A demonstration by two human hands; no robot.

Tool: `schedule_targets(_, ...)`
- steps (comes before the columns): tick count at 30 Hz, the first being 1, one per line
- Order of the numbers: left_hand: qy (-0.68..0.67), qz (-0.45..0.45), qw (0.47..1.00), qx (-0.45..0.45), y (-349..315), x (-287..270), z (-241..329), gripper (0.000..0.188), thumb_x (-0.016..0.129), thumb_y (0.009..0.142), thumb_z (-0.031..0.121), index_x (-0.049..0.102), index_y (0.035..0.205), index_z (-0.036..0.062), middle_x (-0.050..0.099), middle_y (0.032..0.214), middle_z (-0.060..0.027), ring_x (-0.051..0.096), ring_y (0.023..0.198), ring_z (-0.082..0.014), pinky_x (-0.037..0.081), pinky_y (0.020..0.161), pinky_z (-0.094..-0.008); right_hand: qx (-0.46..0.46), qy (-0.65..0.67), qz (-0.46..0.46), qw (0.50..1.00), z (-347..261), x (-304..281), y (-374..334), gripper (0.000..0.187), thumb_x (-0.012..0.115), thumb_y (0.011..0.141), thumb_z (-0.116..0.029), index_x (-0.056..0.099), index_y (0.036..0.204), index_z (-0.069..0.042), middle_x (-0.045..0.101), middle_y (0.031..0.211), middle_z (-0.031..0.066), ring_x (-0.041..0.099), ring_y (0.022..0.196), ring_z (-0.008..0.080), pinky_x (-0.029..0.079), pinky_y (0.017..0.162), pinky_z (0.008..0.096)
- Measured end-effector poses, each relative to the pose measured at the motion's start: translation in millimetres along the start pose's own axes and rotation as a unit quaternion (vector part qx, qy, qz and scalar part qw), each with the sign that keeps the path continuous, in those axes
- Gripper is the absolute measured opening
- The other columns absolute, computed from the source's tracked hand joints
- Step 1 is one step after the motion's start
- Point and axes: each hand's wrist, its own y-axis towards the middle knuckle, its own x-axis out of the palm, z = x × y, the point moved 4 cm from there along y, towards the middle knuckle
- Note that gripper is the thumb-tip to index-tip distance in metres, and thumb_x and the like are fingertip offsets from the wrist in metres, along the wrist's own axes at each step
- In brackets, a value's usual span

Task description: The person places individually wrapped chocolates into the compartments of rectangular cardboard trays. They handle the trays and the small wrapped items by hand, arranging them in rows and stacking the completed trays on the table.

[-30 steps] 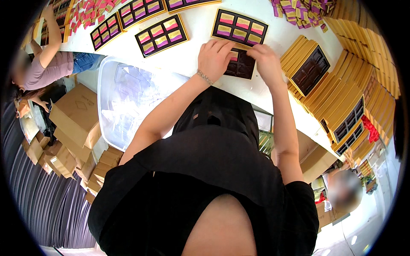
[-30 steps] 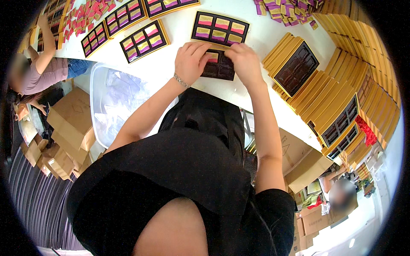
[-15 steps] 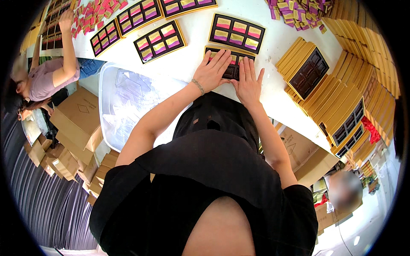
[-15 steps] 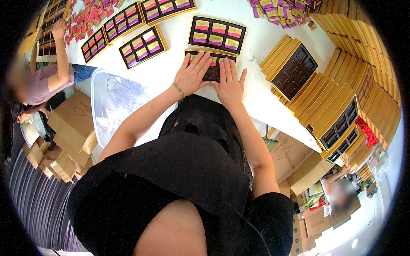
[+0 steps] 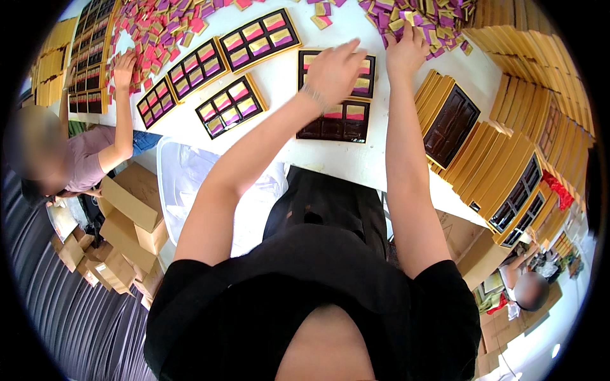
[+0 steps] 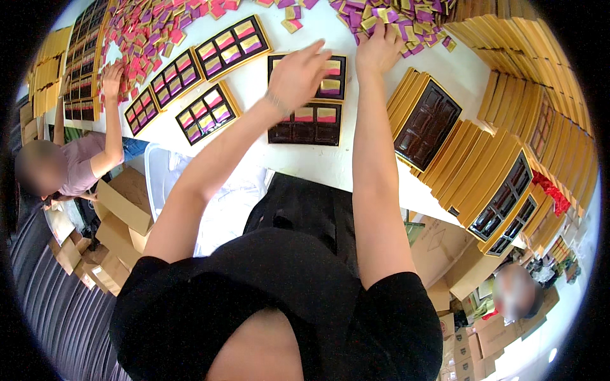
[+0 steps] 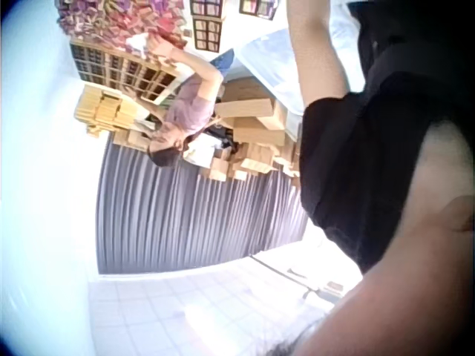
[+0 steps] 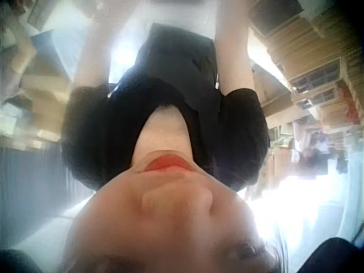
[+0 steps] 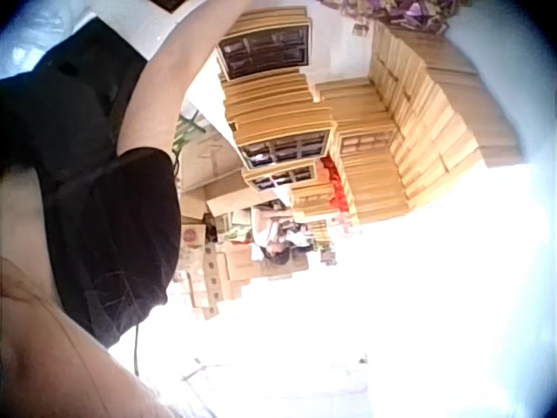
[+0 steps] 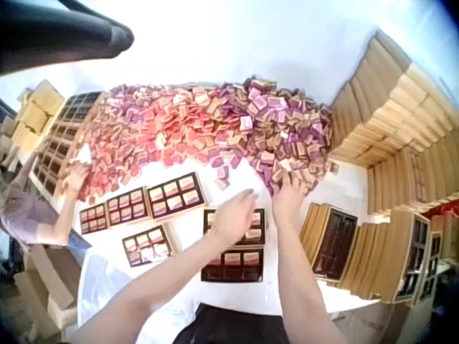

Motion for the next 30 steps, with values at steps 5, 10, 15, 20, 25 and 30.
schedule_targets(5,0.027,0.027,0.977,-0.208,119.6,69.0,-73.5,0.023,0.070,0.080,0.020,0.070,0.101,0.0102,0.070,0.089,-0.0122,0.067,0.082,-0.0272,0.053,0.074,-0.0373,0.000,-0.024,-0.008,1.000,-27.0,10.5,11.6,0.047,0.075,0.072,-0.026,0.064,0.117,-0.017,0.060,0.118,0.0032,0.050,0.110,0.0295,0.036,0.093,0.0493)
schedule_targets(10,-0.127,0.091,0.957,-0.243,151.8,87.5,-108.3,0.024,0.070,0.073,0.020,0.064,0.093,0.0088,0.066,0.084,-0.0178,0.063,0.081,-0.0365,0.051,0.077,-0.0430,-0.015,-0.072,-0.018,0.997,-20.5,24.8,18.1,0.043,0.075,0.072,-0.026,0.065,0.113,-0.018,0.060,0.107,0.0087,0.051,0.106,0.0301,0.036,0.087,0.0525)
schedule_targets(15,-0.244,0.123,0.922,-0.275,88.3,48.4,-87.0,0.027,0.071,0.071,0.016,0.066,0.096,0.0091,0.068,0.082,-0.0098,0.067,0.077,-0.0215,0.052,0.070,-0.0331,-0.025,0.001,0.017,1.000,-18.5,-20.6,10.0,0.044,0.071,0.076,-0.022,0.061,0.118,-0.012,0.057,0.110,0.0161,0.051,0.106,0.0331,0.040,0.088,0.0480)
schedule_targets(20,-0.302,0.107,0.878,-0.355,56.1,63.6,-118.0,0.026,0.073,0.071,0.013,0.067,0.095,0.0043,0.067,0.080,-0.0069,0.063,0.061,-0.0175,0.052,0.058,-0.0292,-0.014,-0.027,0.003,1.000,-6.8,7.4,1.2,0.035,0.076,0.073,-0.022,0.068,0.107,-0.016,0.057,0.112,0.0165,0.049,0.105,0.0355,0.043,0.089,0.0466)
schedule_targets(25,-0.322,0.072,0.885,-0.327,58.7,49.4,-120.8,0.052,0.082,0.066,0.023,0.063,0.111,0.0056,0.068,0.102,-0.0097,0.066,0.094,-0.0192,0.052,0.084,-0.0398,0.014,0.022,-0.071,0.997,-1.6,7.2,8.4,0.039,0.079,0.070,-0.020,0.068,0.106,-0.012,0.057,0.113,0.0177,0.044,0.112,0.0376,0.043,0.092,0.0442)
schedule_targets(30,-0.363,0.079,0.860,-0.350,1.5,-15.5,-66.5,0.022,0.076,0.079,0.014,0.071,0.099,0.0048,0.071,0.088,-0.0028,0.063,0.075,-0.0087,0.052,0.071,-0.0245,0.103,0.149,-0.088,0.980,8.9,-21.8,9.0,0.035,0.078,0.073,-0.019,0.067,0.106,-0.012,0.060,0.108,0.0141,0.054,0.100,0.0310,0.046,0.088,0.0434)
